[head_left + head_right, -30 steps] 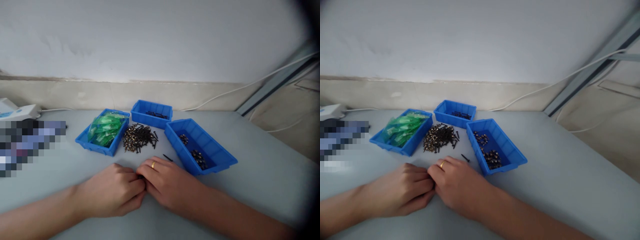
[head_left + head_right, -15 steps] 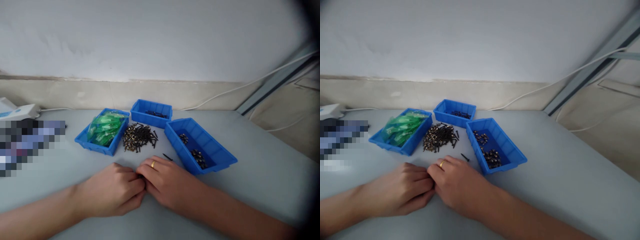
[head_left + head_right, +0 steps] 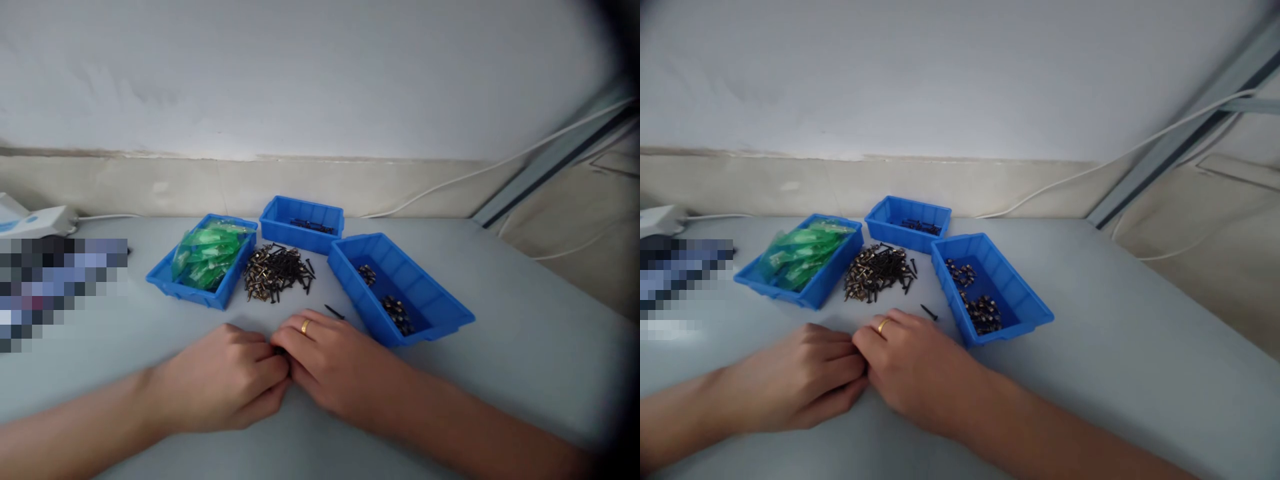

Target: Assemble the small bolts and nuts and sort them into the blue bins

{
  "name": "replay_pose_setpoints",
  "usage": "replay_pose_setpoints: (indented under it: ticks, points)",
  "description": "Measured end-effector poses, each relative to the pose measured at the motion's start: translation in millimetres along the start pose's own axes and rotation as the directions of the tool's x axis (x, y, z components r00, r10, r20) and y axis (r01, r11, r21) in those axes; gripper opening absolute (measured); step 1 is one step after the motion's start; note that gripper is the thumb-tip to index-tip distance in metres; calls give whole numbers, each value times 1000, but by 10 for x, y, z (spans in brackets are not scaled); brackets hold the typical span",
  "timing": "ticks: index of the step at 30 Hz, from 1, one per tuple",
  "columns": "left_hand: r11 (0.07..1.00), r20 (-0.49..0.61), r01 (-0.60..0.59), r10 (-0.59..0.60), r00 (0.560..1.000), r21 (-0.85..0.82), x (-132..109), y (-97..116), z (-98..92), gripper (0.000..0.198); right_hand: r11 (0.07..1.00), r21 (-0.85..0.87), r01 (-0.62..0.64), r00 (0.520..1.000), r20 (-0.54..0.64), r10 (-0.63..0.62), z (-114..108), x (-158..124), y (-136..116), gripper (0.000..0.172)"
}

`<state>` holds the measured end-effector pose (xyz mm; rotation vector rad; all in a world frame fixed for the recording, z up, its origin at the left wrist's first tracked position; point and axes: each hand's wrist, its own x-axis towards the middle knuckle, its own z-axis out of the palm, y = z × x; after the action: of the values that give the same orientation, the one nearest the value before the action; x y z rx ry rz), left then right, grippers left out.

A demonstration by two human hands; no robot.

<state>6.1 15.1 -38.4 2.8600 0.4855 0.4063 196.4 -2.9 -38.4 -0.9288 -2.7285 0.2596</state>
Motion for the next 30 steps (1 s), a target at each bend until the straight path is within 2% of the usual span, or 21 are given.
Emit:
replay_pose_setpoints:
  ticks: [11,16,21,30]
  points:
    - [1000,17,-2,2,1000,6,0,-13,10,36,1000,-18,17,1000,-13,-17,3,7,2,8]
    - [1000,21,-6,6,1000,-2,2,-6,3,35,1000,3,-22,1000,-4,22,1,-6,-9,7]
    - [1000,24,-8,8,1000,2,6,-8,2,35,999,-34,24,1000,-10,-24,6,7,3,7]
    - [1000,11,-5,5,1000,3,-6,-9,2,34,999,-36,29,1000,-6,-29,25,-16,12,7]
